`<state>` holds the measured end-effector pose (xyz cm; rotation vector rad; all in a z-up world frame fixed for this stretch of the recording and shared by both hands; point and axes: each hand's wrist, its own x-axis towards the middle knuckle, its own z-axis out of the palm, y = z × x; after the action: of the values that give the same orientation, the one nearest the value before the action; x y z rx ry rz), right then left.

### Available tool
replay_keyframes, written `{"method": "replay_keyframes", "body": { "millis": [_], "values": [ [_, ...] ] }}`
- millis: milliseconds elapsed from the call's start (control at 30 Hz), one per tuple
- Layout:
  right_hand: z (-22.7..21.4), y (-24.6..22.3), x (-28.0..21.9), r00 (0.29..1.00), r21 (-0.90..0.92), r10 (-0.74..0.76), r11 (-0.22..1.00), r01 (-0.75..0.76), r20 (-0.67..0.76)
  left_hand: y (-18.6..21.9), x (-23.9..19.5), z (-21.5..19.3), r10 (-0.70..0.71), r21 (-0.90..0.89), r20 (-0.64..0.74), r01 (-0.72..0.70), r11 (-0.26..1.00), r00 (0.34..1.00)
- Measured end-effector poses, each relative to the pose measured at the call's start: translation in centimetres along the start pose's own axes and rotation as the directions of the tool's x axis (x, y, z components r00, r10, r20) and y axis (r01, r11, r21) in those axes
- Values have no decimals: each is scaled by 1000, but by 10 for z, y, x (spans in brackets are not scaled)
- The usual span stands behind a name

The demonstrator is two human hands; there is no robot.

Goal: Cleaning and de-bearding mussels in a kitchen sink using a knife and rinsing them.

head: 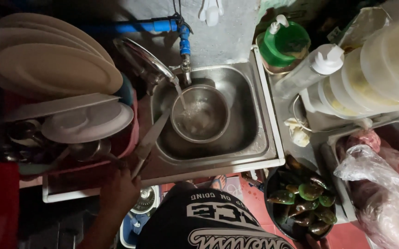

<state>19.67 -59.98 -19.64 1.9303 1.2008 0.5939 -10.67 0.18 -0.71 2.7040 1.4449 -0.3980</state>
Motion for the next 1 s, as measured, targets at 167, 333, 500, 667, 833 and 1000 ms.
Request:
{"method": "replay_keyframes", "body": {
  "millis": [167,333,500,667,833,1000],
  "values": [
    [-38,-17,-52,913,652,140,659,-375,384,8,-3,-15,94,-164,-109,-111,980,990],
    [-91,-19,-28,528,532,343,91,-842,777,-2,-32,5,255,-63,-325,-290,955,911],
    [-90,-30,-17,462,520,383,-58,-852,800,59,-3,-15,346,-401,-262,-428,810,901],
    [-91,-43,-11,394,481,289,-646,-592,873,285,32,-98,684,-405,-675,-914,-31,276],
    [-137,10,34,97,-163,-152,-978,126,984,465,32,-57,961,-430,77,-861,271,264],
    [-140,14,27,87,-183,-172,-974,133,981,515,31,-62,846,-243,453,-874,420,280]
  ]
}}
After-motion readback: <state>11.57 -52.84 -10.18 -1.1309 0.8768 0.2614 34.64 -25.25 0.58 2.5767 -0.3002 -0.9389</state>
